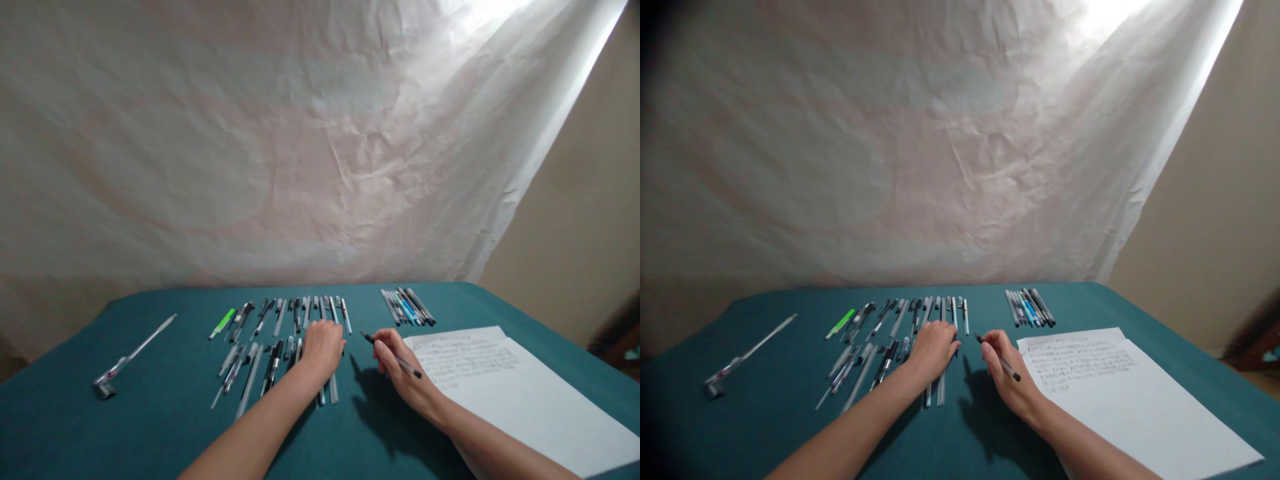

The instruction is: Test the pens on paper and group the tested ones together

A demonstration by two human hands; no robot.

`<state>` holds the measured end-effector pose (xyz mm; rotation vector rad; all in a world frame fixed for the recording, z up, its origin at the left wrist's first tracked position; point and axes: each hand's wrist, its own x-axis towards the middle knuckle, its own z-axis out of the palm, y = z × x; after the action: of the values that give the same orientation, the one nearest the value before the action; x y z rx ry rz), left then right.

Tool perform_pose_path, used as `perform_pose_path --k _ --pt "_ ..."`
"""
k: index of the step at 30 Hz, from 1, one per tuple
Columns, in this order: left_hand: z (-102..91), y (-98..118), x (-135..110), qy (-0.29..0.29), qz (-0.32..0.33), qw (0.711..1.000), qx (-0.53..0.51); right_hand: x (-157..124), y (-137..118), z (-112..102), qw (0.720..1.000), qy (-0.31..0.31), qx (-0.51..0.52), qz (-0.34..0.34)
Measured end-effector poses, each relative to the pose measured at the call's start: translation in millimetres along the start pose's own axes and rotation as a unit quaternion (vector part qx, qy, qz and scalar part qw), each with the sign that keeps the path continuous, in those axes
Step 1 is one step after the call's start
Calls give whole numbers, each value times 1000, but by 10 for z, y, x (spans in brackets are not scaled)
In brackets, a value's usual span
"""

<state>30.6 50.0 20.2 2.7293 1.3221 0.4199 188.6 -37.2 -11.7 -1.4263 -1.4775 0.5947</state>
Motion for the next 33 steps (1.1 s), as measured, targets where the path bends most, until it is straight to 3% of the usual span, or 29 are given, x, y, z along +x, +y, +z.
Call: perform_pose_path --k 7,13,17,23,28,33 --pt "103 43 -17 -6 -2 997 -75 -65 151 49 1000 29 4 -10" --pt "102 19 38 12 -13 971 -240 -78 166 65 996 64 -22 -57" --pt "57 -2 143 26 -52 919 -391 -115 115 42 985 58 -76 -145" --pt "112 11 179 37 -154 805 -572 -196 -47 -41 948 -35 -160 -272" --pt "165 66 164 34 -193 723 -663 -179 -39 -30 945 -32 -180 -273" --pt "184 129 130 19 -198 678 -708 -156 -2 -10 948 -15 -180 -261"
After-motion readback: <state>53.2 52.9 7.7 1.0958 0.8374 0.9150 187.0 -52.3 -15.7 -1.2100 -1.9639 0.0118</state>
